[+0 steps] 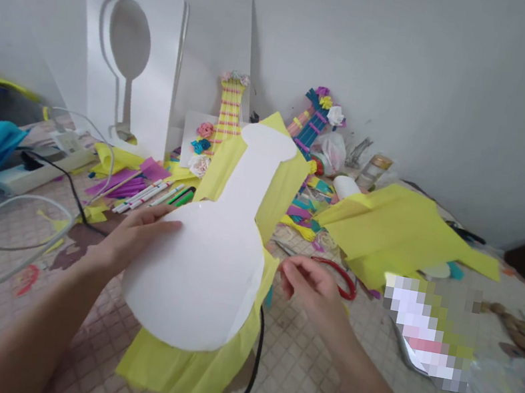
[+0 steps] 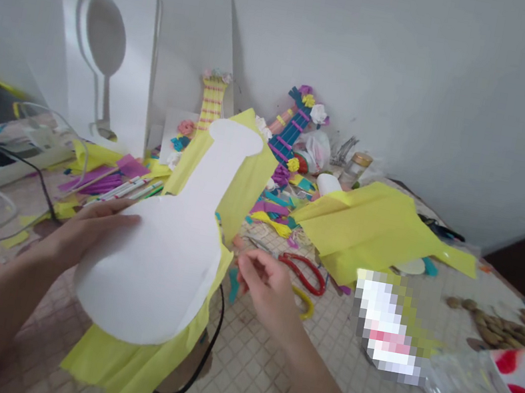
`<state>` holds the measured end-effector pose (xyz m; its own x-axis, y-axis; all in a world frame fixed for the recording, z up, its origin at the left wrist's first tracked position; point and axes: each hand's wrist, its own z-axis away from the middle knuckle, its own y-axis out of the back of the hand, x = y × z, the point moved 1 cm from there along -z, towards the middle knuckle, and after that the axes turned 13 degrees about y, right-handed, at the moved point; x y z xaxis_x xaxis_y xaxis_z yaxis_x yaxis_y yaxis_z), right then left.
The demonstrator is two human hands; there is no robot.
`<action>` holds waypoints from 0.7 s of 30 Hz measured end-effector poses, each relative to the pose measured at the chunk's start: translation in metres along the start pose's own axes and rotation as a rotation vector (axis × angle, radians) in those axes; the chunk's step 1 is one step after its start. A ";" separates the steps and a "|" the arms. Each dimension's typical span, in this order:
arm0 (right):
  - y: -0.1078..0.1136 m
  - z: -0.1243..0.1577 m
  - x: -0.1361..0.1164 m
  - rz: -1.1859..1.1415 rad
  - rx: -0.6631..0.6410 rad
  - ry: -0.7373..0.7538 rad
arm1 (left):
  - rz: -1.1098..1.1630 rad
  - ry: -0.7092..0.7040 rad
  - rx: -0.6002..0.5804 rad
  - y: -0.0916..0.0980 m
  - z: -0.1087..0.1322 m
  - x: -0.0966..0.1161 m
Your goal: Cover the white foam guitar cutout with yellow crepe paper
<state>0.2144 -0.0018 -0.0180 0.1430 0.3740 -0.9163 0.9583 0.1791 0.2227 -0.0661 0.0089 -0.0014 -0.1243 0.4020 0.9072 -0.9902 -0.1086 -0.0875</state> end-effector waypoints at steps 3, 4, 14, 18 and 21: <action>0.007 -0.006 0.011 -0.114 0.098 0.031 | 0.049 -0.043 0.043 0.007 -0.003 0.003; 0.010 -0.008 0.015 -0.129 0.137 0.033 | 0.061 -0.057 0.056 0.009 -0.003 0.004; 0.018 -0.010 0.032 -0.072 0.348 -0.070 | 0.125 -0.135 0.075 0.020 -0.009 0.005; 0.019 -0.002 0.030 -0.169 0.452 -0.031 | 0.161 -0.155 0.163 0.026 -0.016 0.001; 0.018 0.007 0.023 -0.303 0.478 -0.040 | 0.206 -0.169 0.229 0.028 -0.023 -0.003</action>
<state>0.2364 0.0037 -0.0379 -0.1559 0.3340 -0.9296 0.9619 -0.1625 -0.2197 -0.0947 0.0261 -0.0161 -0.2883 0.1963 0.9372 -0.9033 -0.3805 -0.1982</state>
